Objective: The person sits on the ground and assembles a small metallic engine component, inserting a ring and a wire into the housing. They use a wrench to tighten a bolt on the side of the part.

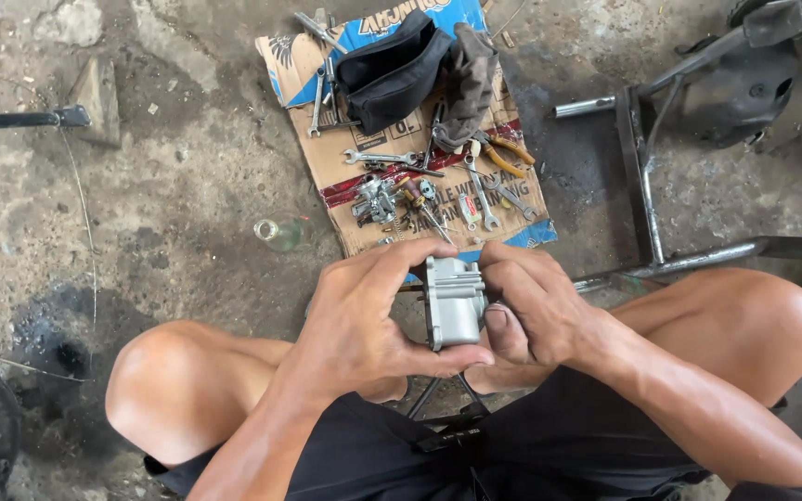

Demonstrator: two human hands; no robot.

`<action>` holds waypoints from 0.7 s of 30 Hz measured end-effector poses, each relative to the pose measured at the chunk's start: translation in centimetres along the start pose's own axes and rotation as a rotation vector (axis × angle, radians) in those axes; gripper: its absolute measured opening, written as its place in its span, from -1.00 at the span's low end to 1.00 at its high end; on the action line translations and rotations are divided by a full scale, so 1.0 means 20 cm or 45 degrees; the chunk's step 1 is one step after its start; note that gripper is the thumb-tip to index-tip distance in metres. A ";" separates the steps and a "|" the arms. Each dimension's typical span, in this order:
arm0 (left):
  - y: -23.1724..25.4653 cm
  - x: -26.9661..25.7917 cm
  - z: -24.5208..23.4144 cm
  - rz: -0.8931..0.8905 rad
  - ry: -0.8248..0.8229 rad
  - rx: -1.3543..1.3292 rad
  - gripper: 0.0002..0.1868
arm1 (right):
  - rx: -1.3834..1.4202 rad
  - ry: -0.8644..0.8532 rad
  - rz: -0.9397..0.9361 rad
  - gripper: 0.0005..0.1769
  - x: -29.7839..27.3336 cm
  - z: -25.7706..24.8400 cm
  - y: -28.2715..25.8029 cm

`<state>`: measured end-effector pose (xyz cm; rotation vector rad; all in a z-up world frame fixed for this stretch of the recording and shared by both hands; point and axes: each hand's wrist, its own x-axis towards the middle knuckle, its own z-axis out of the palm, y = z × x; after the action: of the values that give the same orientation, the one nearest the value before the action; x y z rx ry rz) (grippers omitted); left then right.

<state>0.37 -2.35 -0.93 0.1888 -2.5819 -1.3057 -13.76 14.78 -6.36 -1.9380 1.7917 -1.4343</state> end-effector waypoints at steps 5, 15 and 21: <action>0.00 0.00 0.03 0.065 0.077 0.077 -0.16 | 0.074 0.003 0.086 -0.50 -0.01 0.01 -0.01; 0.03 0.02 0.08 0.219 0.161 0.092 -0.17 | 0.106 0.010 0.142 -0.49 -0.04 -0.01 -0.03; 0.02 0.03 0.10 0.314 0.189 0.102 -0.20 | 0.128 -0.010 0.284 -0.42 -0.04 -0.02 -0.07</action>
<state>-0.73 -0.66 -1.61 -0.0186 -2.4419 -1.0605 -13.02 16.00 -5.63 -1.6348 1.8271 -1.4100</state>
